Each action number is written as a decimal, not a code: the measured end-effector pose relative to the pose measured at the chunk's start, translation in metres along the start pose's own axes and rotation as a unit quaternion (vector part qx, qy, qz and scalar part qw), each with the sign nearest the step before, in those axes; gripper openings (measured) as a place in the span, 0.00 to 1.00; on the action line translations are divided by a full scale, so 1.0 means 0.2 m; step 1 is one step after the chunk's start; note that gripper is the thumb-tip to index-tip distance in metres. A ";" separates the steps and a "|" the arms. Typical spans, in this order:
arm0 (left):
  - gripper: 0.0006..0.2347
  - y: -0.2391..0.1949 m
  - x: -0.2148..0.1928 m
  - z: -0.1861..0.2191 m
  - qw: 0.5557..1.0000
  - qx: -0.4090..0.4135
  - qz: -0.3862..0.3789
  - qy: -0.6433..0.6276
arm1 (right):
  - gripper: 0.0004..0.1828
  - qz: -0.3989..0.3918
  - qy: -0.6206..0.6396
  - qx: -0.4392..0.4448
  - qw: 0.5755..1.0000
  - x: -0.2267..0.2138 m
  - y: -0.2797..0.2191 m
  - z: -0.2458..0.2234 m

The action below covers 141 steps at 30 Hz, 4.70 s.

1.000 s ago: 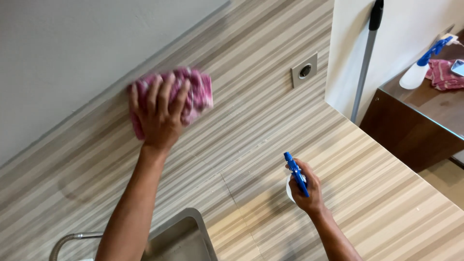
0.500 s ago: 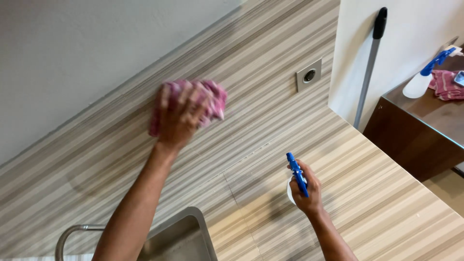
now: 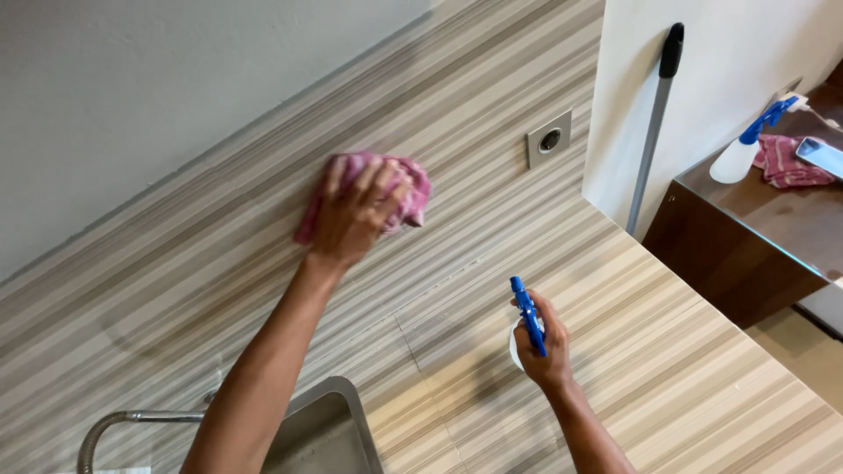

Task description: Wiping down the backsplash wall and countertop near a sink with a spray bottle and a cloth.

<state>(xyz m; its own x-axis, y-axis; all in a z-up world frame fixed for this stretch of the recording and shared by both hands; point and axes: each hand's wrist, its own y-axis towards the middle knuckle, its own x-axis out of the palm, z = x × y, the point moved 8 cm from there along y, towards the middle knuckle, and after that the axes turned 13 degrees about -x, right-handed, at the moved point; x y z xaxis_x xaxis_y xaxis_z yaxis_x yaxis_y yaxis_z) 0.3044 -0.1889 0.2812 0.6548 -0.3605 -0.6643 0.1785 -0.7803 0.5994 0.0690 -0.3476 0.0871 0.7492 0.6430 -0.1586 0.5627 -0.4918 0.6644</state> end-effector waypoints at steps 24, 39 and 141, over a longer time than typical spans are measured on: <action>0.18 -0.12 -0.02 0.09 0.978 -0.172 0.106 0.051 | 0.28 0.013 0.011 -0.016 1.000 0.02 -0.01 0.02; 0.23 -0.46 0.41 0.24 0.996 -0.058 -0.059 -0.025 | 0.29 0.005 0.003 -0.011 1.000 0.07 0.02 0.03; 0.25 -0.66 -1.30 0.72 0.725 -0.577 0.273 -0.259 | 0.09 0.014 0.069 0.011 0.997 -0.79 0.35 -0.91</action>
<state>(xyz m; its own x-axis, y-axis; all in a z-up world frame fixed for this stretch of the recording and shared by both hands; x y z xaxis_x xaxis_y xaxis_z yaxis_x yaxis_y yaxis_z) 0.0037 -0.0665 0.3113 0.5501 -0.8306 -0.0863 0.6874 0.3917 0.6116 -0.0732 -0.3770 0.2915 0.7113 0.7019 -0.0372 0.5505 -0.5235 0.6503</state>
